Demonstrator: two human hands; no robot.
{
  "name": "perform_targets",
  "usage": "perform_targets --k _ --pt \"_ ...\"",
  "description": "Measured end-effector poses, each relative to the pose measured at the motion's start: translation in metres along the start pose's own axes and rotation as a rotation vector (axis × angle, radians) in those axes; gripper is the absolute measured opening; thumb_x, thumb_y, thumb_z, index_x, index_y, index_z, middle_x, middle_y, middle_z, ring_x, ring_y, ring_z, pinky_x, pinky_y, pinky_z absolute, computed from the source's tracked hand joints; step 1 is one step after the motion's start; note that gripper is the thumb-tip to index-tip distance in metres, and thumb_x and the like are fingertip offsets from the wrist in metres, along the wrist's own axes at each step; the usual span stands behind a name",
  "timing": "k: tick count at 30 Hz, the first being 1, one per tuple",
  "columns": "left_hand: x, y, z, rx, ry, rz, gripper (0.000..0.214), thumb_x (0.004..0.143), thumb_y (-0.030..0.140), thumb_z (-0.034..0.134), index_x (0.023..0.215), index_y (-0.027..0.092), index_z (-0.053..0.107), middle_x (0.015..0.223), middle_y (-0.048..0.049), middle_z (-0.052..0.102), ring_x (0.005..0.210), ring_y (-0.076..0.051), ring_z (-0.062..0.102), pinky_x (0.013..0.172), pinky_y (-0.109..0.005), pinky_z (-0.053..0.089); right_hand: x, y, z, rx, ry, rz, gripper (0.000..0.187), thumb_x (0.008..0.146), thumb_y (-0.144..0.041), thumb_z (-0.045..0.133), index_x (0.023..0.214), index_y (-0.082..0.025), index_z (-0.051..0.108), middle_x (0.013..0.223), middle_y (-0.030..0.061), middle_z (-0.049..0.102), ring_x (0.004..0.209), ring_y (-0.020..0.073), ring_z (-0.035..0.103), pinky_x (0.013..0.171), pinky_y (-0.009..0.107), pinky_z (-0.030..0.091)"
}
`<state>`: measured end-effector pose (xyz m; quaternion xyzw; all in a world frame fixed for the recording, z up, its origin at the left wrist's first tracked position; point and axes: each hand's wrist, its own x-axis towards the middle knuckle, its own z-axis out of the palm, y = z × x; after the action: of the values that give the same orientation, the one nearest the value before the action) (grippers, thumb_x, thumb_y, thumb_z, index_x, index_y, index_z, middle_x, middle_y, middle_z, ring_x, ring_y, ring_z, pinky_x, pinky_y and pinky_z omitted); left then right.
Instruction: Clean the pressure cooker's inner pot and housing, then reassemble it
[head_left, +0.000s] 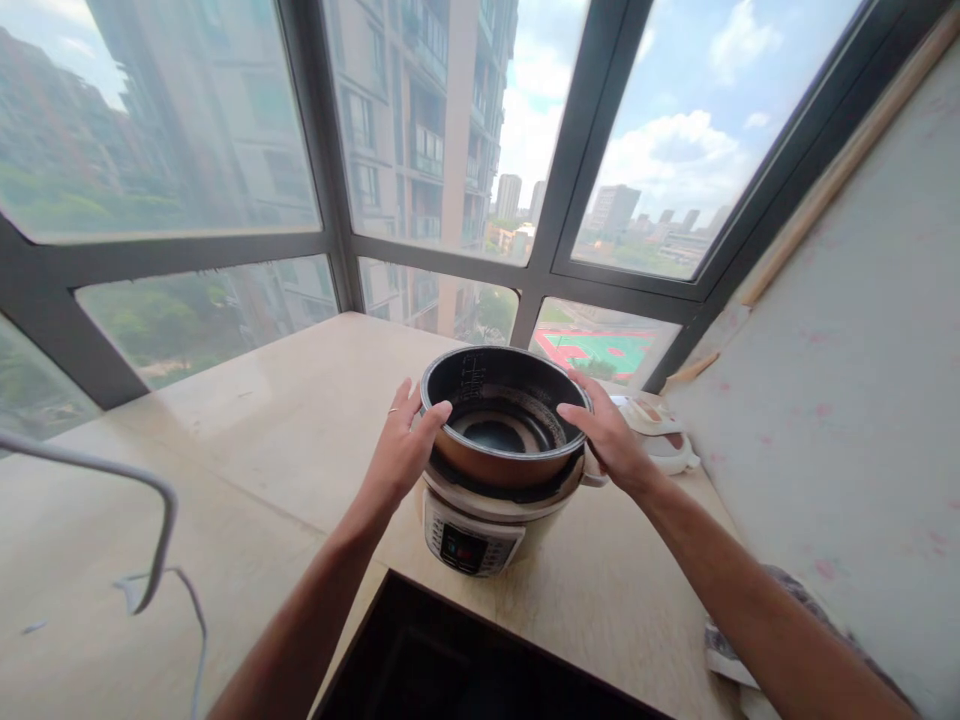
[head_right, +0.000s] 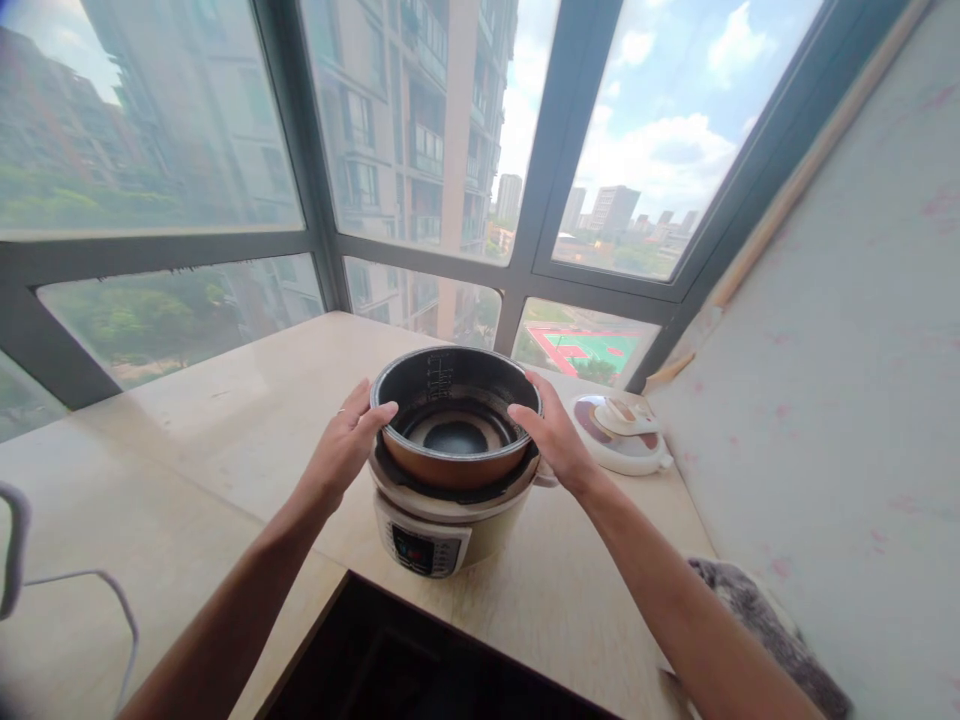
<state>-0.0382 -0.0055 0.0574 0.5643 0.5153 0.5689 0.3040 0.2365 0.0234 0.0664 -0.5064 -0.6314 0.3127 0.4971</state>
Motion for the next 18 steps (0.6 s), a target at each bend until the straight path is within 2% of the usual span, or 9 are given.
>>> perform_targets --k 2,5,8,12,16,18 --pt "-0.001 -0.006 0.004 0.072 0.014 -0.082 0.060 0.089 0.045 0.059 0.143 0.017 0.062 0.168 -0.0134 0.036 0.162 -0.031 0.015 0.131 -0.046 0.009 -0.001 0.001 -0.002 -0.114 -0.026 0.025 0.071 0.076 -0.045 0.070 0.141 -0.021 0.055 0.152 0.0125 0.055 0.144 0.0351 0.046 0.124 0.056 0.031" --pt "-0.004 -0.013 0.012 0.103 0.013 -0.162 0.072 0.091 0.047 0.055 0.155 0.016 0.047 0.173 -0.0129 0.024 0.162 -0.030 0.012 0.131 -0.045 0.007 -0.002 0.005 -0.002 -0.190 -0.056 0.087 0.074 0.070 -0.033 0.066 0.141 -0.017 0.055 0.146 0.0145 0.060 0.139 0.0374 0.052 0.121 0.057 0.036" --pt "-0.008 -0.017 0.018 0.153 0.034 -0.171 0.074 0.091 0.043 0.053 0.157 0.012 0.041 0.174 -0.0156 0.020 0.162 -0.031 0.011 0.131 -0.046 0.006 -0.002 0.011 0.000 -0.191 -0.067 0.104 0.073 0.067 -0.026 0.062 0.140 -0.021 0.058 0.138 0.0115 0.066 0.132 0.0365 0.058 0.118 0.056 0.042" --pt "-0.014 -0.022 0.022 0.246 0.034 -0.168 0.072 0.089 0.036 0.050 0.153 0.001 0.043 0.173 -0.0235 0.013 0.162 -0.034 0.006 0.131 -0.051 0.006 -0.001 0.018 0.001 -0.214 -0.086 0.037 0.071 0.065 -0.021 0.060 0.136 -0.025 0.061 0.139 0.0087 0.065 0.136 0.0346 0.055 0.120 0.054 0.039" --pt "-0.020 -0.024 0.023 0.226 0.049 -0.137 0.072 0.090 0.034 0.050 0.155 0.005 0.040 0.174 -0.0221 0.012 0.162 -0.033 0.004 0.131 -0.053 0.009 -0.001 0.020 0.003 -0.218 -0.135 -0.017 0.075 0.064 -0.018 0.057 0.139 -0.026 0.059 0.140 0.0079 0.063 0.140 0.0332 0.052 0.123 0.054 0.036" --pt "-0.022 -0.025 0.023 0.218 0.047 -0.133 0.073 0.090 0.035 0.051 0.155 0.005 0.039 0.174 -0.0220 0.011 0.162 -0.032 0.003 0.132 -0.051 0.008 -0.001 0.019 0.003 -0.231 -0.154 0.004 0.078 0.064 -0.018 0.056 0.142 -0.025 0.056 0.145 0.0091 0.060 0.145 0.0344 0.046 0.125 0.055 0.032"
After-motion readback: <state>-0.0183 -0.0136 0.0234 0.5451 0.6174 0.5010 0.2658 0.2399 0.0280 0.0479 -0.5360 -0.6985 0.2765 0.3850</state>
